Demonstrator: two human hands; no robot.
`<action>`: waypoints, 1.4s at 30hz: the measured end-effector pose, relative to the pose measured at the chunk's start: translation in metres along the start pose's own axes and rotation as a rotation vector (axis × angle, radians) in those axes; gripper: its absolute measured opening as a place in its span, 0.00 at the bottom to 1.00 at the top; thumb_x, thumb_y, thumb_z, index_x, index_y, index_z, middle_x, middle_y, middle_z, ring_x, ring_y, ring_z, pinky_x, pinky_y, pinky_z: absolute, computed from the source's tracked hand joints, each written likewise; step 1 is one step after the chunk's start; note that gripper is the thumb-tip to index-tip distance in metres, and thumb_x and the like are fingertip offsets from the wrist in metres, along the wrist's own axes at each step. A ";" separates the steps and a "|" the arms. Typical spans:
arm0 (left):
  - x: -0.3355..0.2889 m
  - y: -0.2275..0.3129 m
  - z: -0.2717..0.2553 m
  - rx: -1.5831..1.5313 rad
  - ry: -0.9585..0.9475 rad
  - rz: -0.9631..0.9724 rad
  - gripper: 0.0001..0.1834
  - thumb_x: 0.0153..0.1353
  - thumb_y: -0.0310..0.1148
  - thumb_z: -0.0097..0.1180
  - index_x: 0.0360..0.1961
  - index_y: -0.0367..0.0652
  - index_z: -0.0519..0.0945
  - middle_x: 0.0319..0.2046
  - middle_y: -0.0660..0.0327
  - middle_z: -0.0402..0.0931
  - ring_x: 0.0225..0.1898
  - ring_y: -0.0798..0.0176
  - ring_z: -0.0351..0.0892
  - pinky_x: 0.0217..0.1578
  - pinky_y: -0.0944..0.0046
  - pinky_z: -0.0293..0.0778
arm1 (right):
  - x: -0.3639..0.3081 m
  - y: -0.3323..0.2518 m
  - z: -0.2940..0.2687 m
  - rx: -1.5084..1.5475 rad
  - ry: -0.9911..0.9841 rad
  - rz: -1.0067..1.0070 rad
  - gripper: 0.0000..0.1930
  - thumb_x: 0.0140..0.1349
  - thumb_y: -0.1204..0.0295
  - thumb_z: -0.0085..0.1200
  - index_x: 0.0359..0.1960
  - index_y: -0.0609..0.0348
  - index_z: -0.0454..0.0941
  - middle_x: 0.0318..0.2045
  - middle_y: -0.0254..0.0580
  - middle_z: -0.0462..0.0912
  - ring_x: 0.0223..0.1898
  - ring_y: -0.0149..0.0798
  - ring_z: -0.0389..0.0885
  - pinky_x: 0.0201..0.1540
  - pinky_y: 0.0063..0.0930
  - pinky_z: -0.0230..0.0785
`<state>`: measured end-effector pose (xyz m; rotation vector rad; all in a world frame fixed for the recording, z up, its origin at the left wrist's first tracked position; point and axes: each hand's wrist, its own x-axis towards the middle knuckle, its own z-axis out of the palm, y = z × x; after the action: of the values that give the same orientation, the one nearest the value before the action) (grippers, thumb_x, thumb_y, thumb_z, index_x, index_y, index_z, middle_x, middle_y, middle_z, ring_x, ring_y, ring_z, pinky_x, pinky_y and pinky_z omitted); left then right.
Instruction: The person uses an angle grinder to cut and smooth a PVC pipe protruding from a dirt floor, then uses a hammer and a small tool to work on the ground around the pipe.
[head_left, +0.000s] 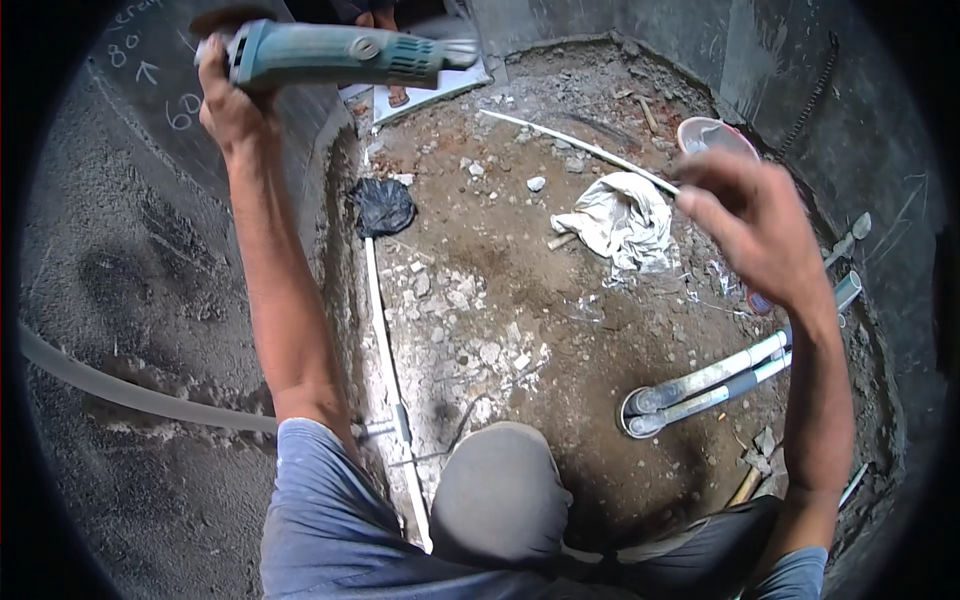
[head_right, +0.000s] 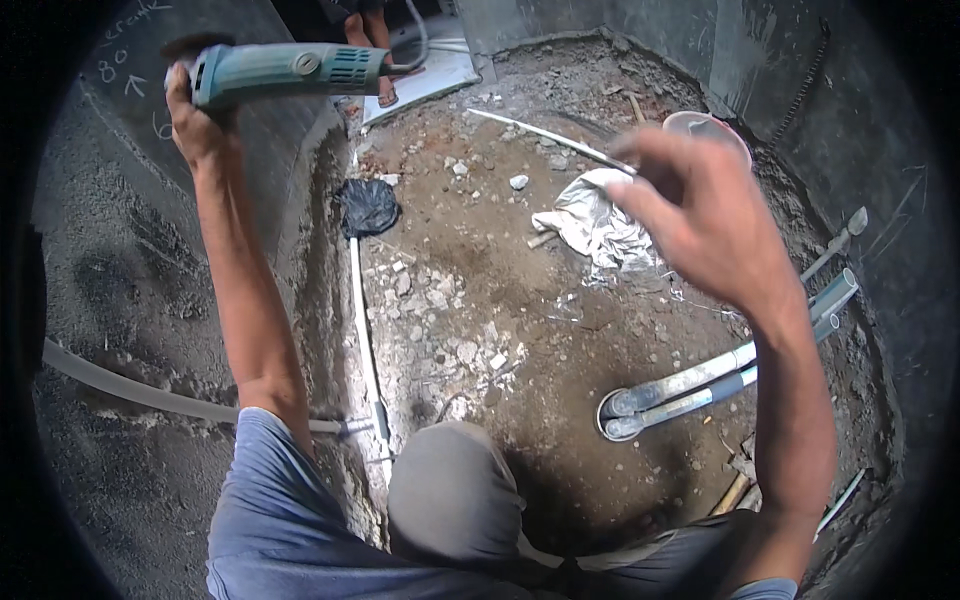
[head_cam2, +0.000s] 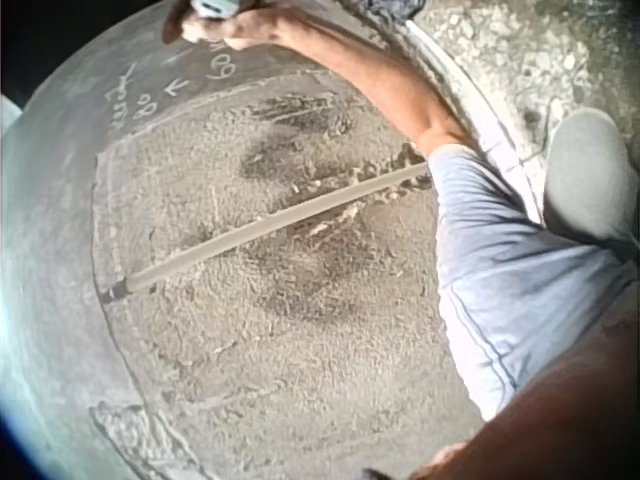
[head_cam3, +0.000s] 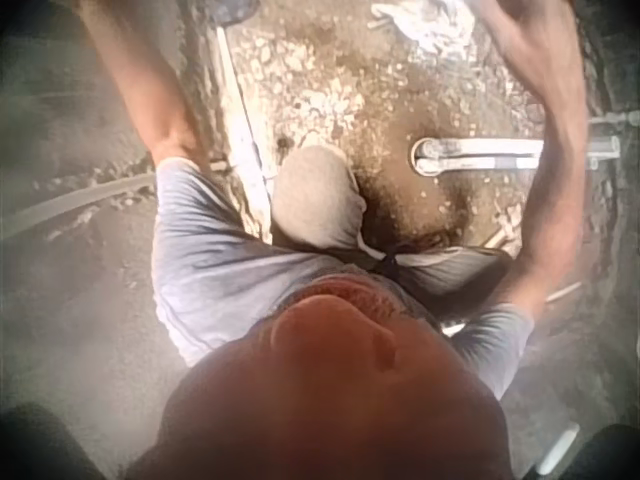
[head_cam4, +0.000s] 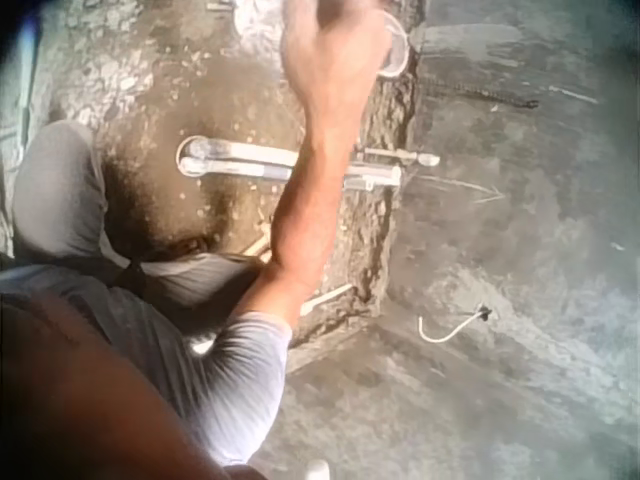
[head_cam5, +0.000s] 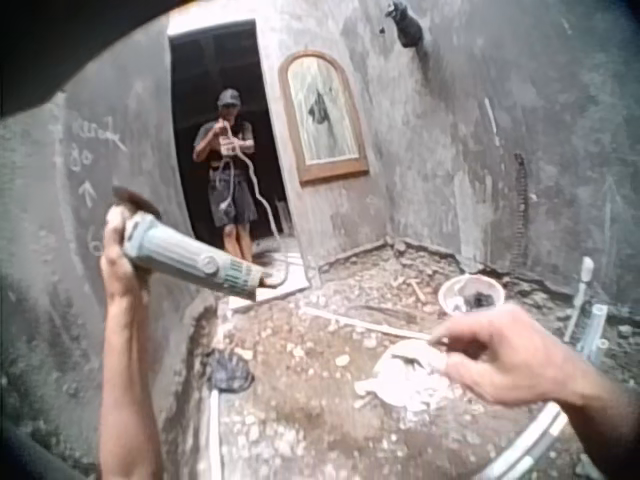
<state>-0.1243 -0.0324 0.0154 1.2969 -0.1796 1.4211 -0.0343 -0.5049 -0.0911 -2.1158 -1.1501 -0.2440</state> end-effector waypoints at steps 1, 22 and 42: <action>-0.004 0.007 0.008 -0.002 -0.091 -0.026 0.23 0.75 0.49 0.53 0.61 0.46 0.76 0.53 0.59 0.82 0.52 0.57 0.85 0.49 0.52 0.85 | 0.010 -0.014 0.000 0.014 0.104 0.003 0.17 0.70 0.62 0.61 0.50 0.63 0.86 0.31 0.45 0.88 0.30 0.35 0.85 0.35 0.35 0.79; -0.139 0.117 0.271 0.569 -0.684 0.009 0.34 0.63 0.61 0.63 0.43 0.32 0.89 0.37 0.43 0.88 0.40 0.48 0.90 0.44 0.51 0.85 | 0.071 -0.041 0.032 0.957 0.873 -0.288 0.24 0.64 0.63 0.70 0.57 0.64 0.79 0.41 0.41 0.87 0.38 0.32 0.87 0.43 0.29 0.80; -0.337 0.027 0.307 -0.158 -1.616 -0.329 0.16 0.75 0.34 0.55 0.53 0.33 0.84 0.40 0.55 0.88 0.39 0.65 0.88 0.42 0.63 0.84 | -0.174 0.062 -0.102 1.078 0.992 0.370 0.33 0.60 0.56 0.66 0.54 0.73 0.69 0.38 0.56 0.81 0.37 0.52 0.89 0.44 0.49 0.88</action>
<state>-0.0532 -0.4658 -0.1084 1.9211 -1.0405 -0.1883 -0.0710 -0.7091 -0.1287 -0.9505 -0.1534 -0.3345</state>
